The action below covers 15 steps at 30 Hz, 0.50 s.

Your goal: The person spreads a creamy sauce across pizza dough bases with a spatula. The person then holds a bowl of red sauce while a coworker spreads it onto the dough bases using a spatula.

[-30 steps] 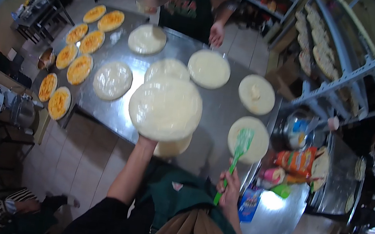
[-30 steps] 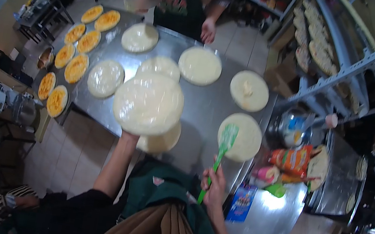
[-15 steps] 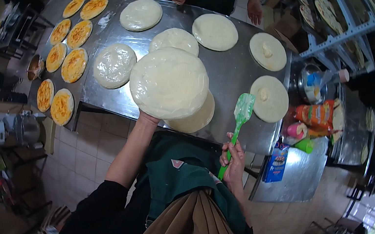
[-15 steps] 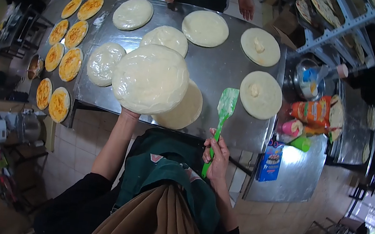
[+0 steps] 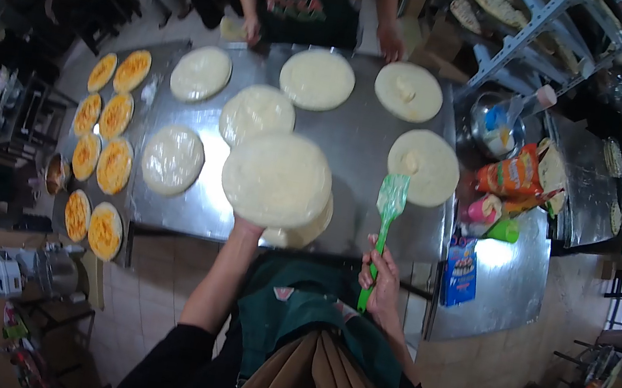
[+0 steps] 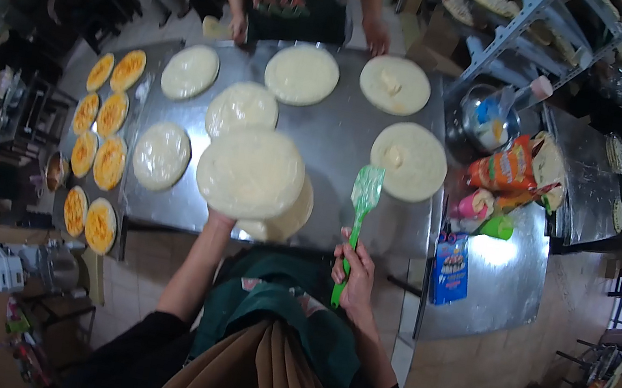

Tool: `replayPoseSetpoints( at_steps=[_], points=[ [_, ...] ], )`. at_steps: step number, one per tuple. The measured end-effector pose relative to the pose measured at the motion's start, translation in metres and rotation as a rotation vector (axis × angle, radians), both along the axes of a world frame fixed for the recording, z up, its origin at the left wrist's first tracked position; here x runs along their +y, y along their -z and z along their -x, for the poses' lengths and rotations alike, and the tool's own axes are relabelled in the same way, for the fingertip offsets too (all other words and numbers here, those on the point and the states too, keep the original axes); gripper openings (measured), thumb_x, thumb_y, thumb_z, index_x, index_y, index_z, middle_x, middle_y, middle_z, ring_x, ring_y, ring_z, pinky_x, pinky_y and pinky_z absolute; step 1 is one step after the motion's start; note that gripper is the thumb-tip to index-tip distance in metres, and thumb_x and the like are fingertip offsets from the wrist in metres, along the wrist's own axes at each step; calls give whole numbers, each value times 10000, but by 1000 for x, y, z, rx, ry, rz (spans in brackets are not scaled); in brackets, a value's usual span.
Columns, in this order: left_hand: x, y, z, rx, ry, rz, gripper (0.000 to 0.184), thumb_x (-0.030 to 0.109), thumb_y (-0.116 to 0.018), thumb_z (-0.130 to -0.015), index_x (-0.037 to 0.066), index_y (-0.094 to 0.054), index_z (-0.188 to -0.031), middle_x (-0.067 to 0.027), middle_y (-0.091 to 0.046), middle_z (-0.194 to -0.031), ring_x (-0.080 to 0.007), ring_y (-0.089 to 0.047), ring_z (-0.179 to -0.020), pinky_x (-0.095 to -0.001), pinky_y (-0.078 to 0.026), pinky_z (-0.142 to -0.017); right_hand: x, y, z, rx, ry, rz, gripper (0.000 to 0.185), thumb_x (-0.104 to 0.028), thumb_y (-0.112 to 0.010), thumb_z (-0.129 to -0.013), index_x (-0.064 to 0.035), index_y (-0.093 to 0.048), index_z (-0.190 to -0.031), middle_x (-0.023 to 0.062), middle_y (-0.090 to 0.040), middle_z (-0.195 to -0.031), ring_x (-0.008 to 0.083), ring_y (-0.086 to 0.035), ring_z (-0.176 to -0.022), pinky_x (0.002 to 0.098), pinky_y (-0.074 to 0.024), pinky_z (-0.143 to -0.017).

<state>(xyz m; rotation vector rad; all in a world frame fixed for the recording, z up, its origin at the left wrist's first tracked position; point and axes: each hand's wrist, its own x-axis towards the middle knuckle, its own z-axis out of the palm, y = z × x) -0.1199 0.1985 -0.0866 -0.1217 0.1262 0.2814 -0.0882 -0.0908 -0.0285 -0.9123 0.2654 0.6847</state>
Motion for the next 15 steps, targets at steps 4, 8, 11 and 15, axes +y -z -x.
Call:
replayPoseSetpoints(
  at_steps=[4,8,11,15],
  points=[
    [-23,0,-27,12,-19,5,603,530,-352,-907,126,-381,-1353,-128,-409,-1378,-359,-404,-1242,-579,-315,-1019,-21,7,-34,-9,18,-39,299,-114,-478,-932,-64,-492,-1227,28,-527,-803,50,-389,-461,192,-307,-409],
    [-50,16,-64,47,-14,-29,594,527,-360,-903,126,-399,-1338,-129,-431,-1359,-360,-419,-1229,-587,-317,-1012,-52,3,-71,-45,33,-51,276,-123,-490,-928,-62,-508,-1197,30,-528,-779,58,-388,-453,204,-303,-404],
    [-67,41,-97,73,2,-79,587,525,-366,-899,126,-413,-1327,-130,-447,-1345,-361,-430,-1219,-594,-318,-1007,-82,9,-81,-21,15,-21,246,-128,-493,-925,-71,-516,-1163,32,-530,-775,63,-387,-447,209,-312,-412],
    [-83,83,-132,105,-26,-96,578,522,-374,-895,125,-432,-1312,-132,-469,-1326,-362,-445,-1206,-602,-320,-1000,-110,15,-99,-65,-83,22,209,-140,-491,-929,-79,-525,-1126,29,-530,-760,76,-397,-443,217,-317,-413]
  ],
)
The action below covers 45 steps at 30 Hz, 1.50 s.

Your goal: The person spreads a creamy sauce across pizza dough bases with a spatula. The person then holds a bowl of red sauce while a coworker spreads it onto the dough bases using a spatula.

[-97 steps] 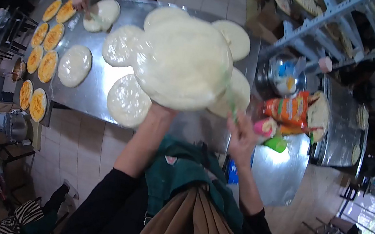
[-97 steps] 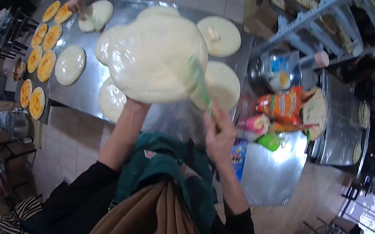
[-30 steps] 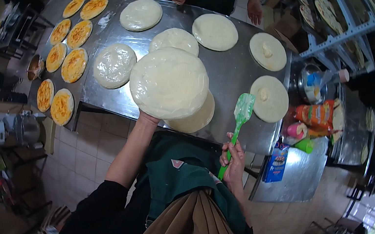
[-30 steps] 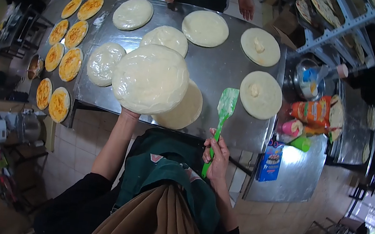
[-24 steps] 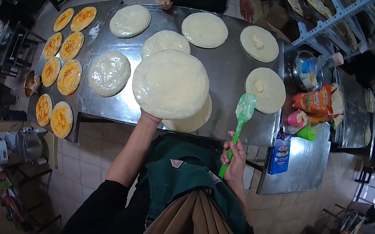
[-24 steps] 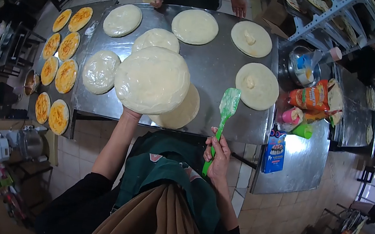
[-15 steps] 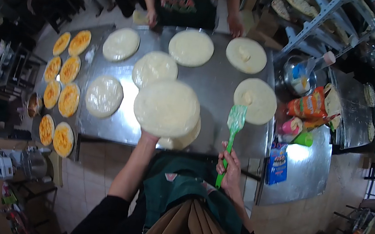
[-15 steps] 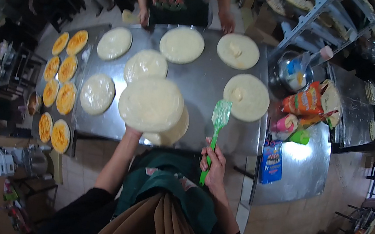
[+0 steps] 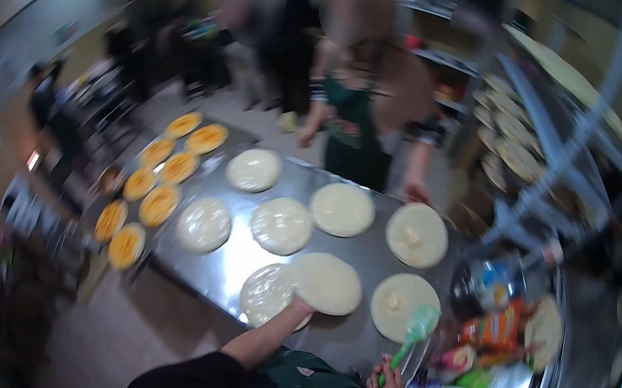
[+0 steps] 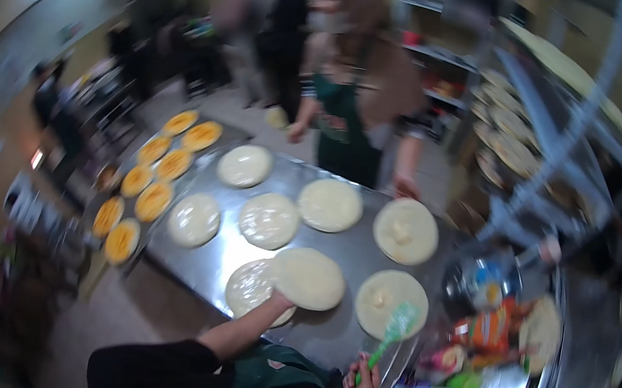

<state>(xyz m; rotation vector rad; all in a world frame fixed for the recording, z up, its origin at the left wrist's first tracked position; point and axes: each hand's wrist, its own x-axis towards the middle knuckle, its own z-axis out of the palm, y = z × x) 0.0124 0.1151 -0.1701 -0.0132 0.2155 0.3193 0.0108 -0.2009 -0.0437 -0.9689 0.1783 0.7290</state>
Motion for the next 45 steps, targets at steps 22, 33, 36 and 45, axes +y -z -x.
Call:
replayPoseSetpoints(
  at_steps=[22,33,36,45],
  points=[
    [-18,-21,-58,138,-150,37,506,444,-396,-908,122,-459,-1292,-125,-484,-1312,-346,-463,-1194,-554,-359,-1000,-15,-21,-39,2,77,85,207,-143,-510,-930,-66,-526,-1122,32,-503,-733,58,-361,-437,194,-290,-393],
    [-13,-3,-66,130,-100,206,467,370,-260,-958,141,-415,-1334,-113,-411,-1383,-342,-377,-1276,-580,-281,-1048,-6,-14,-51,-13,-2,86,199,-140,-508,-927,-71,-518,-1113,31,-512,-731,63,-367,-415,211,-297,-375],
    [-32,-48,-51,500,-94,262,487,281,-195,-940,104,-375,-1356,-147,-364,-1407,-368,-347,-1289,-593,-262,-1044,-6,-7,-52,-20,-14,62,198,-135,-504,-925,-70,-518,-1112,34,-519,-729,65,-367,-411,215,-297,-370],
    [-38,-94,-36,782,51,-26,503,320,-260,-944,75,-314,-1380,-155,-324,-1430,-348,-299,-1319,-576,-183,-1063,-2,-12,-57,-37,-42,74,201,-133,-502,-925,-60,-515,-1112,39,-519,-720,67,-364,-406,214,-292,-365]
  ],
)
